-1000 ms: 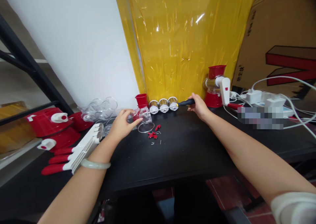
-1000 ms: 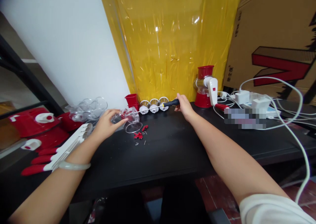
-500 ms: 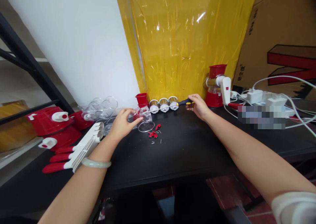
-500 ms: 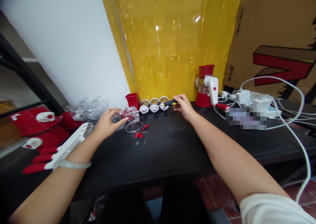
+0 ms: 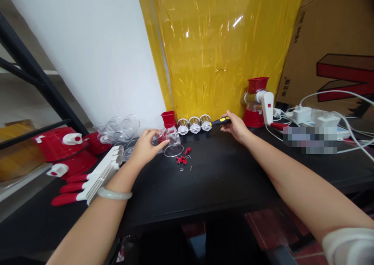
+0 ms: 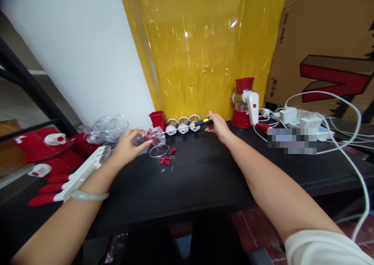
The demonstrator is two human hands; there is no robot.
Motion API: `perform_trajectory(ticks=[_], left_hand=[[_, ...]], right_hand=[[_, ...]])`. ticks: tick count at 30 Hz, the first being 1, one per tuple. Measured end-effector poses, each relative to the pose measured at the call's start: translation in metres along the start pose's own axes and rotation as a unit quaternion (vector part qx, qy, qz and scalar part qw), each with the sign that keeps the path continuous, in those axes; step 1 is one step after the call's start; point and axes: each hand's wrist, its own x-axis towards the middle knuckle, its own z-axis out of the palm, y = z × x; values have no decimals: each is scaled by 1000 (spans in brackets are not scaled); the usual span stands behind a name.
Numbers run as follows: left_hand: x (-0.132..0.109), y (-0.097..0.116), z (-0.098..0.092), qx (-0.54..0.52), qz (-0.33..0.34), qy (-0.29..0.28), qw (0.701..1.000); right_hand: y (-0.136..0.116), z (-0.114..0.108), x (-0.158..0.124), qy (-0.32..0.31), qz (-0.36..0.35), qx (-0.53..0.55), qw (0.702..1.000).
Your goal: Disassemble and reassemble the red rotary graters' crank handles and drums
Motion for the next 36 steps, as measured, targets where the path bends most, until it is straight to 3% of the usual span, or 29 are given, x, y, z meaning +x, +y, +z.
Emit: perform_trajectory(ticks=[6, 14, 21, 28, 33, 36], left_hand=[[0, 0, 0, 0, -1, 0, 1000], [0, -2, 0, 3, -1, 0, 1000], [0, 0, -1, -1, 0, 0, 1000], [0, -2, 0, -1, 6, 3, 1000], [0, -2, 0, 0, 9, 5, 1000], [0, -1, 0, 0, 10, 7, 1000]], right_hand=[[5, -5, 6, 6, -45, -68, 997], [-4, 0, -2, -12, -1, 37, 999], [2, -2, 2, 6, -34, -50, 998], [-2, -3, 1, -24, -17, 37, 999], [4, -4, 6, -7, -32, -56, 998], [3, -5, 5, -5, -38, -47, 998]])
